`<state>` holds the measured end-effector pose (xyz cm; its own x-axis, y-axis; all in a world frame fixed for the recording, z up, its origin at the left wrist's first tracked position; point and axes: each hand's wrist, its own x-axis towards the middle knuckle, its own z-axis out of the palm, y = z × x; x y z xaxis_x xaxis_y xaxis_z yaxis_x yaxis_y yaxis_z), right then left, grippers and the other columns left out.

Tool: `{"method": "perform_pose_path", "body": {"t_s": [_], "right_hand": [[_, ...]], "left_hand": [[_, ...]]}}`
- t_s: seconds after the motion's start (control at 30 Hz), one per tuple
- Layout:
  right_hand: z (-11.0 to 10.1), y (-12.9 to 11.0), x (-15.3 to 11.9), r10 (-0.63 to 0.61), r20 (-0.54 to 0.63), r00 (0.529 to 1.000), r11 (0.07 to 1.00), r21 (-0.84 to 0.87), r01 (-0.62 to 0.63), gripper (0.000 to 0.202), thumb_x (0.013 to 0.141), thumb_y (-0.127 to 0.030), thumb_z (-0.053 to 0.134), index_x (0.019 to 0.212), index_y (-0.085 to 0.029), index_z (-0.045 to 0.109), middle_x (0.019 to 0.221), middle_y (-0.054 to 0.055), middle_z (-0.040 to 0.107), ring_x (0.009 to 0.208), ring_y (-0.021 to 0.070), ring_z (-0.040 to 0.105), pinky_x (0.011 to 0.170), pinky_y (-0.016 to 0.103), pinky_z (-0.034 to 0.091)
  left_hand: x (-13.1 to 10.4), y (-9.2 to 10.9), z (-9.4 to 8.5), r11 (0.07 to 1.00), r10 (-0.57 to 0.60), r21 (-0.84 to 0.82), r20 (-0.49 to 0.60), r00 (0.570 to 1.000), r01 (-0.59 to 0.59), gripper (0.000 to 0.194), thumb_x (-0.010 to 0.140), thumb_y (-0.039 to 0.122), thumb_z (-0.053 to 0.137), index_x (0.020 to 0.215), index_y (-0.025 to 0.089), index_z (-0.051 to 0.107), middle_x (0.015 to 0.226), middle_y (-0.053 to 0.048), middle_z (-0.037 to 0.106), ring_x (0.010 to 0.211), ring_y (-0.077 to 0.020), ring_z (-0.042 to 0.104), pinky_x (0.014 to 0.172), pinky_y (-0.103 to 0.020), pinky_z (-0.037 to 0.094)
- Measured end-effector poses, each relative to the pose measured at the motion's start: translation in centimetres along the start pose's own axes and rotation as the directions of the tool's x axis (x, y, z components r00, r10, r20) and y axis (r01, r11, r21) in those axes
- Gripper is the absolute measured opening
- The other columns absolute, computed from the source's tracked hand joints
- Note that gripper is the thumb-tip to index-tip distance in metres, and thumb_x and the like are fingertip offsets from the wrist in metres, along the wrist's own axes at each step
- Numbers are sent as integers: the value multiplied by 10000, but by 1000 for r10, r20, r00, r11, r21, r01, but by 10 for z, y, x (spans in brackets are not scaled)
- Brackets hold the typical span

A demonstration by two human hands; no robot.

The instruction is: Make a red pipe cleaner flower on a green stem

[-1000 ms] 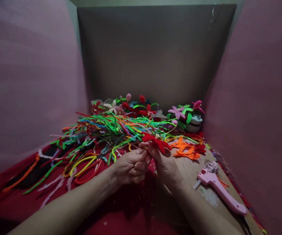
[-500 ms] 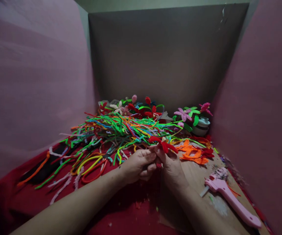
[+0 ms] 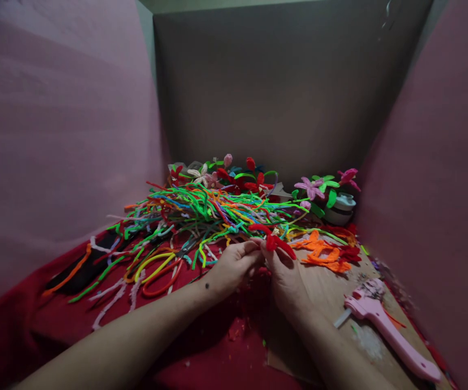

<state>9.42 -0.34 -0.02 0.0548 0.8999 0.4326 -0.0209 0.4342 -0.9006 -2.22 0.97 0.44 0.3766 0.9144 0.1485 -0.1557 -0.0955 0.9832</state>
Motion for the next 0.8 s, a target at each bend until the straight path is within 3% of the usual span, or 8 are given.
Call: {"method": "perform_pose_path", "body": {"t_s": [0.1, 0.2, 0.37, 0.47, 0.6, 0.7, 0.8], "right_hand": [[-1, 5, 0, 171, 55, 984, 980, 96, -176, 248, 800, -414, 559, 868, -214, 690, 675, 38, 677, 661, 215, 636, 591, 329, 522], [-2, 5, 1, 306, 109, 946, 926, 196, -322, 272, 773, -414, 598, 936, -207, 667, 795, 47, 689, 714, 212, 634, 610, 318, 517], [-4, -6, 4, 231, 9, 973, 972, 42, -231, 239, 749, -410, 616, 844, -203, 689, 820, 54, 676, 776, 194, 599, 683, 292, 490], [-6, -6, 5, 179, 14, 984, 984, 0, -179, 221, 746, -401, 614, 805, -202, 690, 801, 51, 666, 777, 192, 581, 714, 297, 476], [-9, 7, 6, 197, 90, 976, 972, 113, -207, 261, 783, -407, 588, 879, -180, 677, 811, 39, 652, 780, 177, 572, 771, 308, 456], [-8, 14, 6, 241, 132, 961, 944, 198, -264, 294, 796, -430, 564, 891, -171, 669, 697, 21, 623, 668, 165, 563, 670, 301, 473], [-7, 13, 5, 245, 142, 959, 936, 225, -272, 271, 793, -413, 562, 922, -196, 661, 725, 31, 637, 674, 175, 576, 637, 299, 478]], "left_hand": [[0, 5, 0, 981, -134, -137, 27, 991, 136, 307, 738, 423, 594, 865, 144, 572, 442, 97, 380, 322, -29, 257, 361, -183, 189], [1, 6, -3, 956, -167, -229, 88, 982, 183, 324, 713, 428, 625, 870, 156, 547, 438, 106, 373, 286, -20, 231, 320, -172, 162], [2, 6, -5, 916, -179, -337, 147, 973, 220, 262, 717, 386, 636, 756, 167, 498, 435, 103, 369, 283, -13, 204, 296, -151, 177], [0, 6, -5, 888, -181, -395, 174, 968, 237, 263, 721, 370, 641, 725, 168, 474, 445, 105, 367, 283, -7, 192, 298, -145, 190], [-2, 5, -5, 845, -173, -464, 230, 958, 265, 265, 754, 364, 624, 694, 146, 485, 456, 99, 360, 293, -1, 199, 309, -141, 218], [-1, 3, -6, 787, -168, -531, 305, 937, 314, 233, 790, 329, 597, 705, 125, 520, 442, 103, 325, 294, 3, 169, 307, -134, 213], [0, 1, -9, 726, -168, -578, 375, 912, 371, 220, 800, 315, 591, 718, 116, 544, 431, 101, 324, 288, 3, 155, 301, -134, 216]]}}
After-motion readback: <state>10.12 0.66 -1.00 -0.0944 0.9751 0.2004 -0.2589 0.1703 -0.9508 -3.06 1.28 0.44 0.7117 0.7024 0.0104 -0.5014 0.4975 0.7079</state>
